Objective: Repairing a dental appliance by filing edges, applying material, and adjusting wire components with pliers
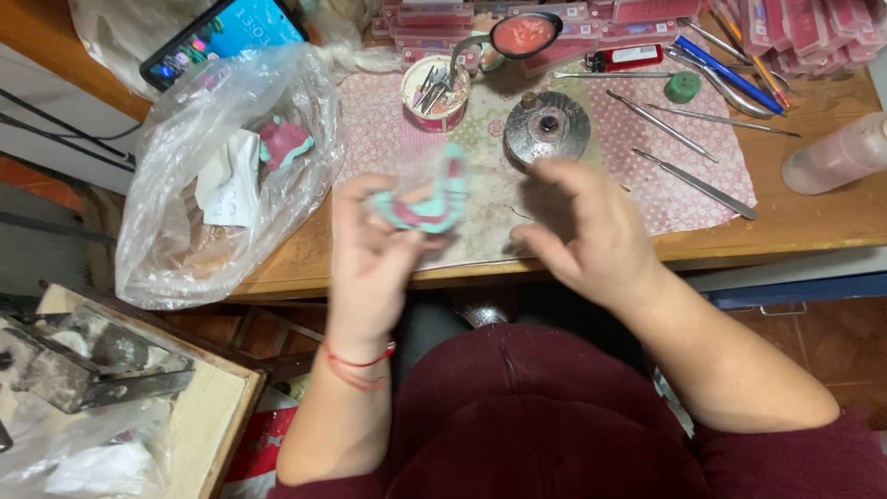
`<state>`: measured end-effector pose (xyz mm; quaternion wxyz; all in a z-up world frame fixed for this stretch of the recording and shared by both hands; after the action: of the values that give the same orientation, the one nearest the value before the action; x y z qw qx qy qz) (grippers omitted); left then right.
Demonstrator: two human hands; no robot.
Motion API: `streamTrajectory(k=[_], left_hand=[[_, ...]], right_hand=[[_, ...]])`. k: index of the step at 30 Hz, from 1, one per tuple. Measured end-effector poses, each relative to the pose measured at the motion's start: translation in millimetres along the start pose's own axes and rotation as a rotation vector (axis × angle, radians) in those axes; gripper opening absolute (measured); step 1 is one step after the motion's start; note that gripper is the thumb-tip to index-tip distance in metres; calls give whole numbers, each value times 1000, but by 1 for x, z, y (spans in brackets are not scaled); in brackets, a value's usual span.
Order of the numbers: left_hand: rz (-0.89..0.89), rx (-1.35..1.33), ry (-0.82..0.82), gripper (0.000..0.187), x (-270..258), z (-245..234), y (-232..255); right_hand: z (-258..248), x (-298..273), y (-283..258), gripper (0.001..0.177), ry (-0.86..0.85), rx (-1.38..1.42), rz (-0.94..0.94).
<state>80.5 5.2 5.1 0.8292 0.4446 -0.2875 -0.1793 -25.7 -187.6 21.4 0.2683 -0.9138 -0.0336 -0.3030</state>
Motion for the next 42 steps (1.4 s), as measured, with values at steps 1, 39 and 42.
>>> streamTrajectory(k=[1,39,42], left_hand=[[0,5,-5,43,-1,-10,7],[-291,1167,-42,57,15,-12,-22],[-94,1335,-68,61,19,-13,-14]], right_hand=[[6,0,-4,64,6,2,1],[-97,-135,51,80,27,-667,570],[-122,-230,126,65,-374,-795,1281]])
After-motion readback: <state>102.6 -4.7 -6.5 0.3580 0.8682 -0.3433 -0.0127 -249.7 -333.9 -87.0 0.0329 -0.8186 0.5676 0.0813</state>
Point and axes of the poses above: each hand's wrist, its own x-axis towards the middle knuckle, its own z-axis out of the palm, y = z × x, the point moved 7 cm from there along x, towards the middle knuckle, and after that the axes turned 5 degrees about z, right-handed, at the moved point
